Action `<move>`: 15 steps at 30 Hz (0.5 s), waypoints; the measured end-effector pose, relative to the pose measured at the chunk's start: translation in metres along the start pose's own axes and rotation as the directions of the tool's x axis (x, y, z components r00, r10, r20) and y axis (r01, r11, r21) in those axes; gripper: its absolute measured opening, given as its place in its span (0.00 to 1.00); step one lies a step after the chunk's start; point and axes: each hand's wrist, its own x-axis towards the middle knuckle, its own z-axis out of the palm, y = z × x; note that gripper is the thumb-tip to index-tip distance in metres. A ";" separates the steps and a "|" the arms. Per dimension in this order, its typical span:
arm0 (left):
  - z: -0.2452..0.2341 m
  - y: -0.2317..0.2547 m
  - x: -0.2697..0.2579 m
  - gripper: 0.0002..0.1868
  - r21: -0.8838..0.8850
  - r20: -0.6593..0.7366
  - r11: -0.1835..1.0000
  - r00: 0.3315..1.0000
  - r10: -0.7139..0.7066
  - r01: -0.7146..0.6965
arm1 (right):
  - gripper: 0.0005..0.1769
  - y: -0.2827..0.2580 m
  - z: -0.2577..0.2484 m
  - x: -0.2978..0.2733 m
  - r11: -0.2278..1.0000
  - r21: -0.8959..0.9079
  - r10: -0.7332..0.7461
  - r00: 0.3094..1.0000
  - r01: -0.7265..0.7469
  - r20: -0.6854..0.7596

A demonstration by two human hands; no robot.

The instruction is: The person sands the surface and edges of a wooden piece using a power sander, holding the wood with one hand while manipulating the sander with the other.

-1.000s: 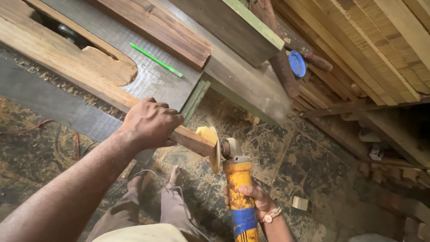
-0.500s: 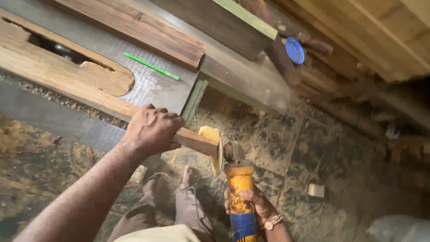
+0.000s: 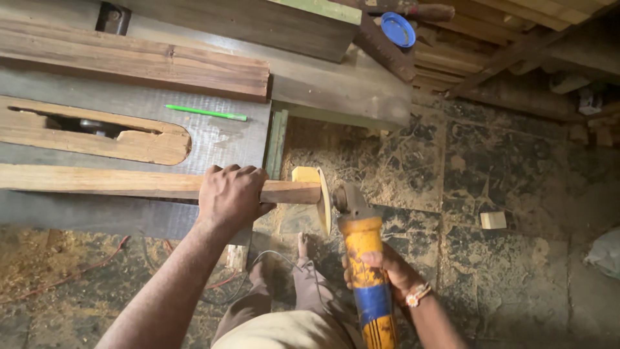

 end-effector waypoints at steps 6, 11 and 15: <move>-0.003 0.002 0.002 0.23 0.004 0.028 1.000 0.999 -0.018 0.018 | 0.36 -0.016 0.002 -0.005 1.000 -0.003 0.015 1.000 -0.015 -0.023; -0.006 0.002 0.000 0.23 0.019 0.087 0.999 0.996 -0.028 0.027 | 0.38 -0.016 0.008 -0.018 0.999 -0.016 0.035 0.999 -0.035 0.010; -0.007 0.003 0.001 0.25 0.039 0.115 0.999 0.993 -0.034 0.029 | 0.41 -0.033 -0.007 -0.001 0.996 -0.087 -0.002 1.000 0.005 0.028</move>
